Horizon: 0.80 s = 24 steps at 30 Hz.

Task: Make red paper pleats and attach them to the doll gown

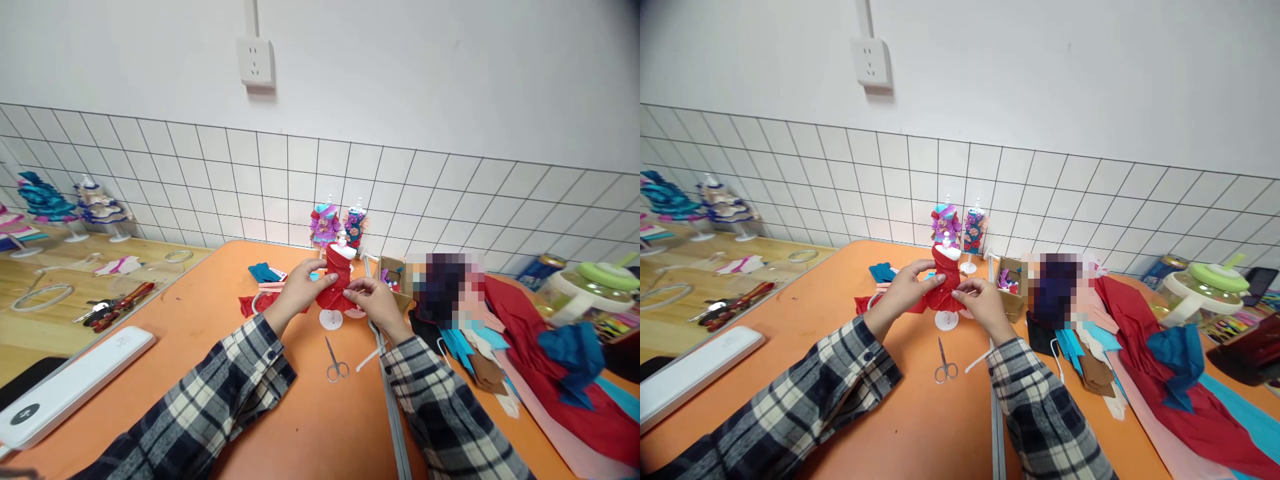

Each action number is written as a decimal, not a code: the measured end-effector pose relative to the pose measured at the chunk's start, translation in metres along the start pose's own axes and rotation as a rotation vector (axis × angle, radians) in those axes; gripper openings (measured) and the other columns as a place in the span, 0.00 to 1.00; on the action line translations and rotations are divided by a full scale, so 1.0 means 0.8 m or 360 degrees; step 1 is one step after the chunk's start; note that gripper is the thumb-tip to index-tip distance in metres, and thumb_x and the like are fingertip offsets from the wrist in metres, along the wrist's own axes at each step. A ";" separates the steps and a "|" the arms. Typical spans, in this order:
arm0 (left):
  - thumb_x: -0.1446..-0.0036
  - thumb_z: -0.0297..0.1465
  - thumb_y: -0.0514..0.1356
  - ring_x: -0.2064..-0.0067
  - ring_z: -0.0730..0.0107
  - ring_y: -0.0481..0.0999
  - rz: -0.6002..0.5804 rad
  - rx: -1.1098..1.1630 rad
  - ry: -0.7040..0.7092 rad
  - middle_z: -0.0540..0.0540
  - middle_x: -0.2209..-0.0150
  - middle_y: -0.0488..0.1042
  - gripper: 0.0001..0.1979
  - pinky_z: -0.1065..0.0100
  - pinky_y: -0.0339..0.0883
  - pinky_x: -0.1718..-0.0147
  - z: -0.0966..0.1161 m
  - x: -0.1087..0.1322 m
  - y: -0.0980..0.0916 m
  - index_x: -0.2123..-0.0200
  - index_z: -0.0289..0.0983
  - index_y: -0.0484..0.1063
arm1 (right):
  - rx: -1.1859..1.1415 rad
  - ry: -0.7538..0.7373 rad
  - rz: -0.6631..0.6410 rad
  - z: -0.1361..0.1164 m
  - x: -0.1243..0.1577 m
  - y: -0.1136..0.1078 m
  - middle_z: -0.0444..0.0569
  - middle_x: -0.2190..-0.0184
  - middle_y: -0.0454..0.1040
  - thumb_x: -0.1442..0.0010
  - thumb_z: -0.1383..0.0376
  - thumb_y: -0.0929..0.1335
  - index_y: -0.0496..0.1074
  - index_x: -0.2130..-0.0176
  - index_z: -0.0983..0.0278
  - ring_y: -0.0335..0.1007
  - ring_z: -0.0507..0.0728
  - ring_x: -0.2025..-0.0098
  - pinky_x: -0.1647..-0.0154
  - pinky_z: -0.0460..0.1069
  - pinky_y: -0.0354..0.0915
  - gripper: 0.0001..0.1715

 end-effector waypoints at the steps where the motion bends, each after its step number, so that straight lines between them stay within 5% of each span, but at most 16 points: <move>1: 0.48 0.36 0.64 0.50 0.58 0.76 0.0001 -0.0016 0.0001 0.42 0.53 0.78 0.14 0.57 0.67 0.50 -0.001 0.000 0.000 0.57 0.38 0.76 | -0.0016 0.0002 -0.0010 -0.001 0.000 0.000 0.44 0.74 0.73 0.58 0.56 0.75 0.74 0.71 0.65 0.64 0.51 0.76 0.75 0.47 0.61 0.18; 10: 0.45 0.36 0.62 0.50 0.56 0.75 0.0024 -0.0129 0.0088 0.45 0.53 0.79 0.12 0.58 0.67 0.49 0.009 0.005 0.004 0.58 0.41 0.78 | -0.0074 0.0048 -0.0037 -0.001 -0.002 -0.003 0.42 0.77 0.70 0.62 0.55 0.77 0.72 0.73 0.65 0.61 0.50 0.78 0.77 0.46 0.59 0.20; 17: 0.48 0.34 0.64 0.52 0.59 0.76 0.0106 -0.0049 0.0069 0.43 0.55 0.78 0.16 0.58 0.68 0.52 0.003 0.002 -0.003 0.55 0.38 0.72 | 0.0435 -0.0195 0.0223 -0.028 0.009 -0.015 0.43 0.76 0.69 0.53 0.58 0.72 0.71 0.71 0.64 0.62 0.51 0.75 0.73 0.46 0.58 0.13; 24: 0.48 0.35 0.63 0.54 0.60 0.76 0.0060 -0.0113 0.0042 0.44 0.59 0.78 0.10 0.58 0.67 0.51 0.006 0.001 -0.003 0.62 0.38 0.71 | 0.0840 0.0017 -0.0021 -0.026 0.025 0.004 0.42 0.76 0.72 0.49 0.54 0.71 0.68 0.68 0.62 0.68 0.53 0.73 0.73 0.46 0.57 0.16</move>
Point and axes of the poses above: each hand's wrist, its own x-axis away from the middle knuckle, its own y-axis out of the palm, z = x × y, the point moved 3 cm from there along -x, towards the middle knuckle
